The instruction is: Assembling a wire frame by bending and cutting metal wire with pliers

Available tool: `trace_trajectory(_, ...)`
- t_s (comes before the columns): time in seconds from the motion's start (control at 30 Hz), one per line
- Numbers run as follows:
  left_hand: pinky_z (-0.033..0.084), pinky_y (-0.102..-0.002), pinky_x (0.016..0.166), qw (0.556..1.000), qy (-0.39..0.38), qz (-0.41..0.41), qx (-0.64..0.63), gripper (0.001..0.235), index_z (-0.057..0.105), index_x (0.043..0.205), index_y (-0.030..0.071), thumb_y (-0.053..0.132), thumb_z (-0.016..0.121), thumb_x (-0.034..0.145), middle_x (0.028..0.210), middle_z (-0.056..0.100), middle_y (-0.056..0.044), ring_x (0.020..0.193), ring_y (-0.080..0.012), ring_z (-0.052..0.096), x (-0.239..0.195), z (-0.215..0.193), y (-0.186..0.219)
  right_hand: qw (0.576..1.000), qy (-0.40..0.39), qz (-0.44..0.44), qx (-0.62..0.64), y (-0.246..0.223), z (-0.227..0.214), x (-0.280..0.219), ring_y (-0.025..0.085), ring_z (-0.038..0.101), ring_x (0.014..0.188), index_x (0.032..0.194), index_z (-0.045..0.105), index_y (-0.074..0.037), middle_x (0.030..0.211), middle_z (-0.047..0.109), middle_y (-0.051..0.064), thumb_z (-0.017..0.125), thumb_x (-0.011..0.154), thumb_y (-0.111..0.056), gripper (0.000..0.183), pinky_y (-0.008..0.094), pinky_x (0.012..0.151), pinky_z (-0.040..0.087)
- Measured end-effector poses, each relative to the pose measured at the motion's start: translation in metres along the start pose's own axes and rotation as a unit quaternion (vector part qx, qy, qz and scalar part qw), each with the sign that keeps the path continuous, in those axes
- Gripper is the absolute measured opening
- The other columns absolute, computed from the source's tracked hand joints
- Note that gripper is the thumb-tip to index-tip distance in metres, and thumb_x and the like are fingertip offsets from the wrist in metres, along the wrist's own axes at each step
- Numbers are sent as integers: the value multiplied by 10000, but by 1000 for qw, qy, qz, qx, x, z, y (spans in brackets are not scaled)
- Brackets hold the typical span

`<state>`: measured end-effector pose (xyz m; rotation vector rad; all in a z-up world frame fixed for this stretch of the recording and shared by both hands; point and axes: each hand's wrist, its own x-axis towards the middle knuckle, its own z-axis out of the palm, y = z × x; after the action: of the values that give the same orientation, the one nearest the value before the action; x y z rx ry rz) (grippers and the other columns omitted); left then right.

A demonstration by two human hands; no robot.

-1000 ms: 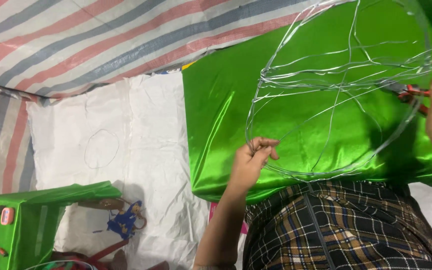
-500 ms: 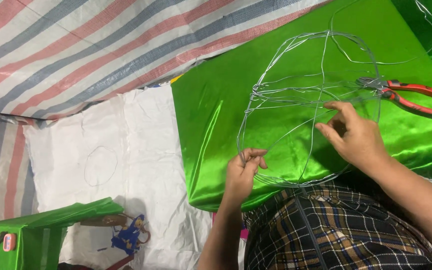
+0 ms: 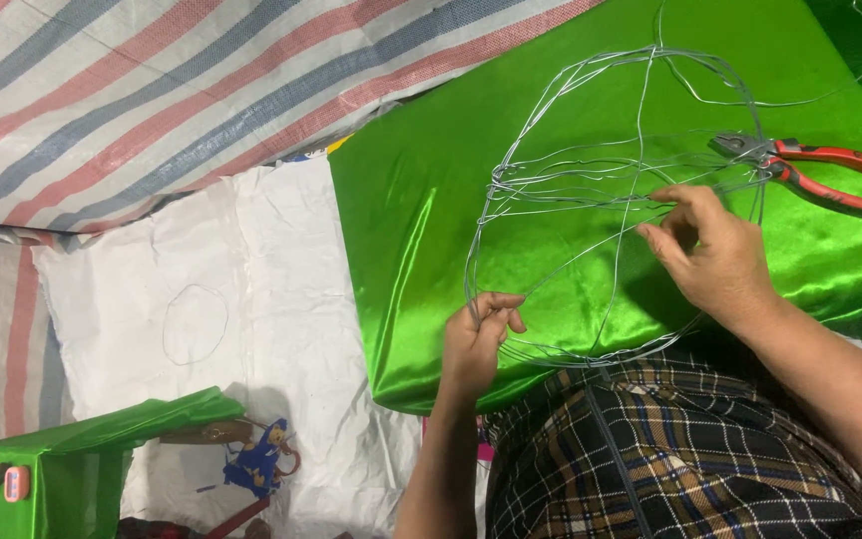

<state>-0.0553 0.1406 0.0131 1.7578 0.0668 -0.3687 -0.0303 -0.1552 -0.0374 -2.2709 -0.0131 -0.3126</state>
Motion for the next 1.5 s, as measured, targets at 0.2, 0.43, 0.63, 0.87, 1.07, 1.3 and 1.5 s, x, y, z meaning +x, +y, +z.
trace_trajectory(0.2,412,-263,588,1000,-1,-8,2,222,719,1061,68,64,514,975,797,689,-27,567,-75,419,-1,-2,-5,999,-3,-28,-23,7,0,1,135,589,643,1232,667,-105,808,679,20,803,995,-170,281,316,629,474)
trace_trajectory(0.43,376,-256,536,999,12,-11,28,218,739,1049,79,68,541,959,773,708,-17,546,-65,416,0,-2,-14,994,20,-97,-47,10,0,1,192,707,824,1144,731,-64,992,767,83,795,994,-52,164,331,751,569)
trace_trajectory(0.63,355,-247,527,1000,22,-19,-6,209,738,1048,62,47,555,948,774,717,-37,535,-61,391,-1,-2,-18,992,17,-119,-44,9,1,-1,216,732,892,1105,726,-29,1033,770,93,757,1001,4,113,344,785,581)
trace_trajectory(0.87,311,-230,489,999,37,9,-37,196,725,1032,52,35,554,938,760,705,-53,521,-60,380,-1,0,-23,989,-9,-86,-124,20,3,-7,169,707,731,1116,711,-127,911,763,19,756,1046,-141,85,348,605,581)
trace_trajectory(1.07,343,-220,479,998,37,21,-37,176,713,1010,60,30,549,955,762,701,-47,493,-52,374,-2,0,-30,985,-13,-98,-142,14,0,-7,125,670,664,1036,704,-178,770,708,-15,798,994,-189,104,330,587,537)
trace_trajectory(1.3,318,-211,468,998,46,6,-39,194,718,1009,57,29,539,942,759,704,-47,494,-50,378,-2,2,-27,986,-25,-89,-140,4,0,-8,159,705,712,1159,708,-173,818,733,-14,741,954,-180,207,377,620,560)
trace_trajectory(1.5,512,-304,659,997,47,0,-56,193,682,1006,19,3,503,936,753,696,-89,579,-101,540,0,2,-23,982,-92,-44,-158,-4,-2,-5,244,744,834,1338,630,-209,936,768,-8,680,925,-231,417,461,677,581)
